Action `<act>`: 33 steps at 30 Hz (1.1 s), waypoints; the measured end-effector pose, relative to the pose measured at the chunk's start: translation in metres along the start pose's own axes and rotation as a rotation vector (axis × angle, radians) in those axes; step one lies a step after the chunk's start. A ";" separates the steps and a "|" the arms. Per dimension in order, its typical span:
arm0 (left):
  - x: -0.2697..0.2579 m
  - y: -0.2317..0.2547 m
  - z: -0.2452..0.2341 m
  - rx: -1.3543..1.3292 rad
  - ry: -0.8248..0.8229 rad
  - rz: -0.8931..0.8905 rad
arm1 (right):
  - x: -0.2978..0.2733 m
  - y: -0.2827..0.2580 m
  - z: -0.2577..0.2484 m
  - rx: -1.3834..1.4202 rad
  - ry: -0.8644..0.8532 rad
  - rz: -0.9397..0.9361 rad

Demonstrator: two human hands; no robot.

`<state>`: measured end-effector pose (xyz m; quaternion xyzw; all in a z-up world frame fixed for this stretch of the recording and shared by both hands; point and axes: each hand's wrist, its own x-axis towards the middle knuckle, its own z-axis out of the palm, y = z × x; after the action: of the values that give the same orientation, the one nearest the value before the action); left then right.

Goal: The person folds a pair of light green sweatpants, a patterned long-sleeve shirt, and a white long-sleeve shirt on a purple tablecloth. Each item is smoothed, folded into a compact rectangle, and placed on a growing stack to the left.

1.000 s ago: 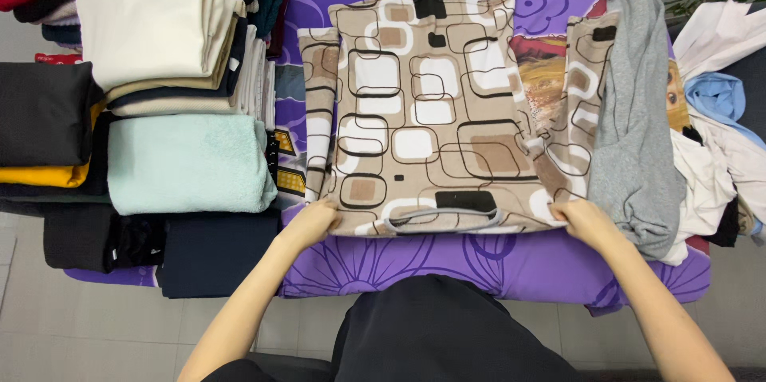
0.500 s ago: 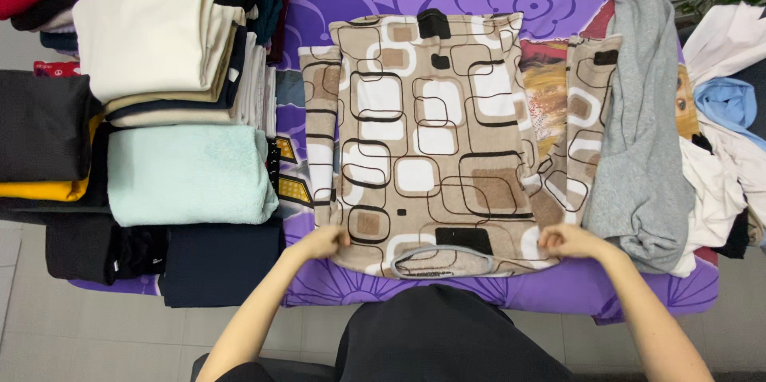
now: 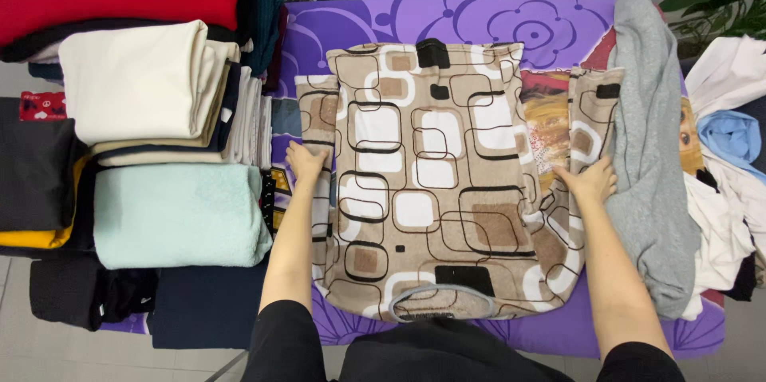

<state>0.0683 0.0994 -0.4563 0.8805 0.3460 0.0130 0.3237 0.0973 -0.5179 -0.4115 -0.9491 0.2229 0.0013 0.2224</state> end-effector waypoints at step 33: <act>-0.169 -0.140 -0.269 -0.737 1.080 -0.054 | -0.044 0.172 -0.092 0.433 0.792 -0.013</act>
<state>-0.2109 0.2232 -0.2908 0.5724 0.4550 0.5629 0.3854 -0.0245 -0.6760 -0.3961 -0.8095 0.2802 -0.4101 0.3132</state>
